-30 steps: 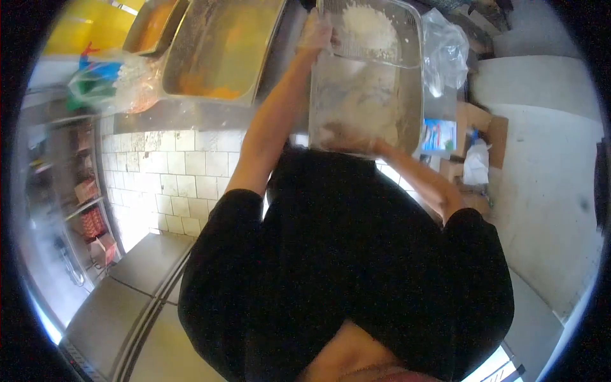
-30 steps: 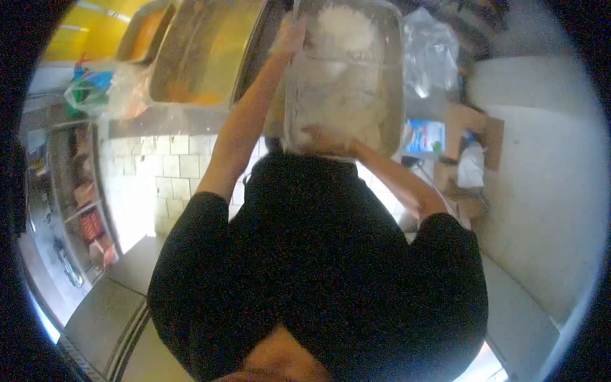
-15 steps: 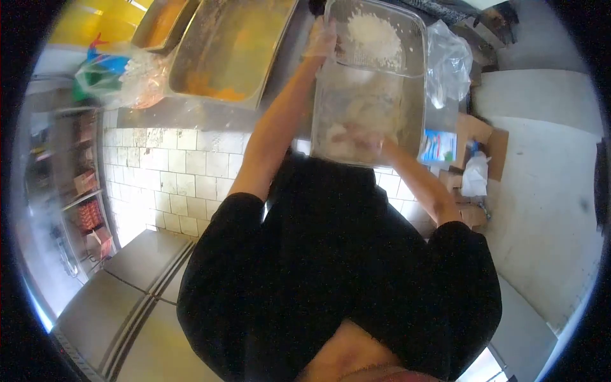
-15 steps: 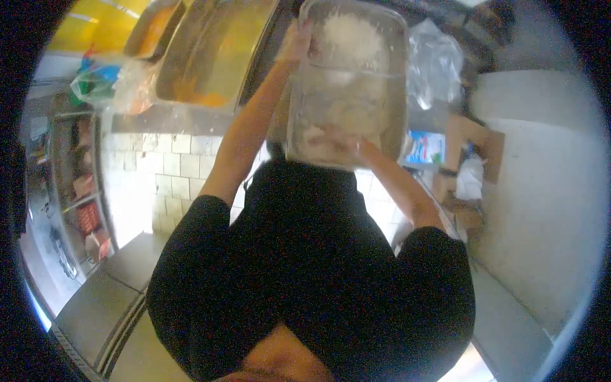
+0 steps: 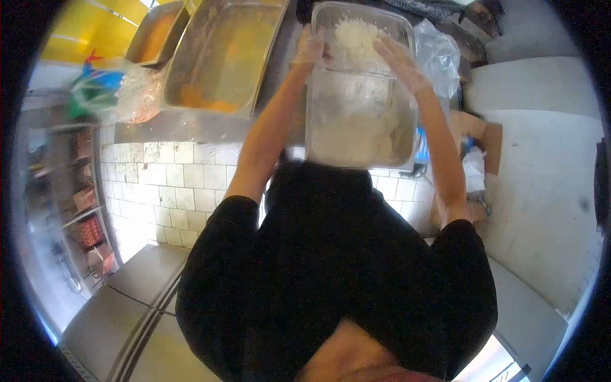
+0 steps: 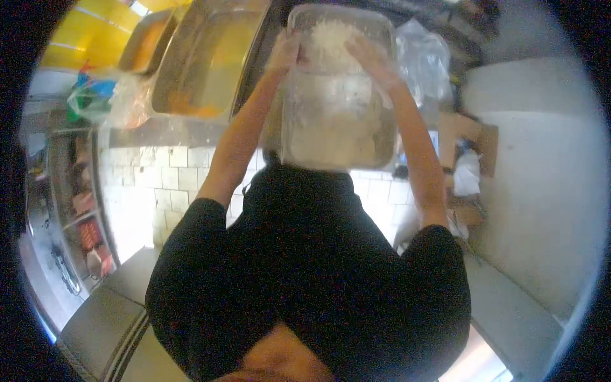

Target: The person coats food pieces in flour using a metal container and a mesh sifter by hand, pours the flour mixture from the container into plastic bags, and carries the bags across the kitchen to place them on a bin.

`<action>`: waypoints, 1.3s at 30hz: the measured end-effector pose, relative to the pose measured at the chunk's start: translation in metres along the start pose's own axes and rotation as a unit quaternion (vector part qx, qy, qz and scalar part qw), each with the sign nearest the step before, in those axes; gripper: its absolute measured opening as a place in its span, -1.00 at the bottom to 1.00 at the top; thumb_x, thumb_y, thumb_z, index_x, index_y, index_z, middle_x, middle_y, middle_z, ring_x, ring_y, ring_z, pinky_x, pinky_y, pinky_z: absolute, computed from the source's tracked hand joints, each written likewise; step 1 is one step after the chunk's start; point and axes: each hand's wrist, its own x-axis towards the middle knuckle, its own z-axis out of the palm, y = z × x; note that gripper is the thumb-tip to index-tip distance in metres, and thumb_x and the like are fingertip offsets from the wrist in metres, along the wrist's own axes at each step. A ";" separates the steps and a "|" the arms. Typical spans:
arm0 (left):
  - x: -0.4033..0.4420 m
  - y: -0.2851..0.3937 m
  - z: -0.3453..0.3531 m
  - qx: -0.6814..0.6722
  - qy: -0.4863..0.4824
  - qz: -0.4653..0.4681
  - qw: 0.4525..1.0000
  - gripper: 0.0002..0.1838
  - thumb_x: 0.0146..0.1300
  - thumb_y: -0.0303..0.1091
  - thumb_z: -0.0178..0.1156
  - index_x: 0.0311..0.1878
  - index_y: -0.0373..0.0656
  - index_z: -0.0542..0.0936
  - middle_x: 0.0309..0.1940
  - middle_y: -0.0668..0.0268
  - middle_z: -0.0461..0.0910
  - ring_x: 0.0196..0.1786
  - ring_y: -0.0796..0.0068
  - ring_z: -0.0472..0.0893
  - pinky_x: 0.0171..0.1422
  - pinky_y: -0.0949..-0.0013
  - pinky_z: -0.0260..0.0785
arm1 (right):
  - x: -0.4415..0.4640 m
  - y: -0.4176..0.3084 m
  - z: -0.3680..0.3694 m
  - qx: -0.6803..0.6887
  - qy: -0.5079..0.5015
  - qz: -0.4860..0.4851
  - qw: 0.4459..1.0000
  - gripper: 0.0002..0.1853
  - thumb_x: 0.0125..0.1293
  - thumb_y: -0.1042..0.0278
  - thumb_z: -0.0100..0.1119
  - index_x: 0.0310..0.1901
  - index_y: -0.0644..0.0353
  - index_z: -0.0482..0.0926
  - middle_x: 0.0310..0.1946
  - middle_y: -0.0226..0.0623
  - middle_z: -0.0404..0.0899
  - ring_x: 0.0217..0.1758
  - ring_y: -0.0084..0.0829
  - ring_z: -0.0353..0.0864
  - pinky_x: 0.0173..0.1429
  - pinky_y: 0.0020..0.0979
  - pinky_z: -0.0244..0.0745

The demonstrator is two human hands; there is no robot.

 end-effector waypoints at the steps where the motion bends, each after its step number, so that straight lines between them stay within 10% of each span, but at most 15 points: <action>1: -0.005 0.008 0.001 0.026 0.018 0.005 1.000 -0.68 0.37 -0.15 -0.03 0.07 -0.05 0.25 -0.56 0.17 0.46 -0.72 0.27 0.52 -0.69 0.29 0.41 | 0.006 0.020 0.002 -0.168 0.033 -0.142 0.975 -0.62 0.41 0.28 -0.09 0.23 0.12 0.38 0.36 -0.25 0.16 0.40 -0.39 0.15 0.42 -0.41 0.08; 5: 0.001 0.005 0.001 -0.017 0.042 -0.039 0.998 -0.69 0.35 -0.17 0.00 0.05 -0.07 0.27 -0.53 0.14 0.49 -0.70 0.23 0.54 -0.67 0.24 0.42 | -0.001 0.037 0.012 0.000 0.078 -0.106 0.991 -0.64 0.38 0.31 -0.01 0.15 0.21 0.45 0.26 -0.21 0.32 0.30 -0.48 0.28 0.36 -0.44 0.18; 8: 0.010 -0.007 -0.003 0.031 0.032 -0.021 0.999 -0.70 0.35 -0.18 -0.01 0.02 -0.13 0.29 -0.51 0.11 0.53 -0.68 0.22 0.55 -0.63 0.19 0.44 | -0.036 0.005 0.030 0.082 -0.117 0.143 0.979 -0.67 0.36 0.31 0.03 0.09 0.27 0.48 0.12 -0.20 0.46 0.20 -0.55 0.37 0.30 -0.46 0.25; 13: 0.035 -0.047 -0.004 0.091 0.069 0.074 0.991 -0.73 0.34 -0.19 -0.02 -0.10 -0.22 0.38 -0.55 0.19 0.51 -0.60 0.32 0.55 -0.53 0.21 0.43 | -0.037 0.093 0.178 -0.127 -0.224 -0.240 0.936 -0.63 0.41 0.29 -0.12 0.16 0.24 0.44 0.20 -0.18 0.41 0.29 -0.29 0.35 0.40 -0.33 0.16; 21: 0.022 -0.034 -0.008 0.091 0.038 0.067 0.993 -0.73 0.33 -0.19 -0.03 -0.09 -0.21 0.35 -0.57 0.15 0.51 -0.61 0.26 0.56 -0.55 0.20 0.44 | -0.116 -0.009 0.187 0.019 -0.328 -0.031 0.944 -0.55 0.39 0.18 -0.07 0.20 0.29 0.39 0.29 -0.10 0.29 0.34 -0.21 0.29 0.40 -0.31 0.17; 27: 0.021 -0.031 -0.006 0.102 0.028 0.183 0.977 -0.73 0.35 -0.21 -0.06 -0.03 -0.16 0.26 -0.62 0.16 0.47 -0.72 0.23 0.52 -0.68 0.21 0.43 | -0.110 -0.026 0.166 -0.061 -0.455 -0.071 0.886 -0.57 0.35 0.14 0.03 0.12 0.25 0.48 0.22 -0.11 0.38 0.27 -0.15 0.37 0.36 -0.30 0.24; 33: 0.022 -0.024 -0.003 0.037 0.034 0.014 0.999 -0.75 0.38 -0.18 -0.07 -0.04 -0.13 0.28 -0.59 0.19 0.45 -0.71 0.28 0.50 -0.69 0.22 0.41 | -0.113 0.072 0.195 0.044 -0.361 -0.095 0.927 -0.57 0.33 0.16 0.02 0.17 0.16 0.44 0.27 -0.11 0.31 0.32 -0.18 0.29 0.42 -0.24 0.12; 35: 0.025 -0.030 -0.004 0.008 0.029 -0.018 0.999 -0.73 0.38 -0.15 -0.07 -0.01 -0.11 0.29 -0.55 0.18 0.48 -0.71 0.28 0.52 -0.68 0.23 0.41 | -0.104 0.055 0.149 -0.099 -0.342 -0.281 0.891 -0.45 0.28 0.25 0.02 0.28 0.28 0.28 0.28 -0.10 0.31 0.40 -0.11 0.19 0.51 -0.14 -0.13; 36: 0.024 -0.025 -0.004 0.008 0.027 -0.018 0.999 -0.73 0.38 -0.15 -0.07 -0.01 -0.11 0.29 -0.55 0.18 0.48 -0.71 0.28 0.52 -0.68 0.23 0.41 | -0.107 0.069 0.135 0.277 -0.357 -0.100 0.886 -0.41 0.28 0.19 0.02 0.30 0.25 0.25 0.33 -0.12 0.24 0.43 -0.14 0.11 0.51 -0.12 -0.14; 39: 0.015 -0.018 -0.004 0.055 0.021 -0.024 0.998 -0.72 0.38 -0.14 -0.07 0.03 -0.08 0.28 -0.53 0.17 0.50 -0.71 0.29 0.54 -0.66 0.23 0.40 | -0.091 0.001 0.052 0.627 -0.295 0.012 0.721 -0.38 0.25 0.04 0.04 0.31 0.13 0.30 0.41 -0.24 0.11 0.49 -0.23 -0.01 0.51 -0.17 -0.11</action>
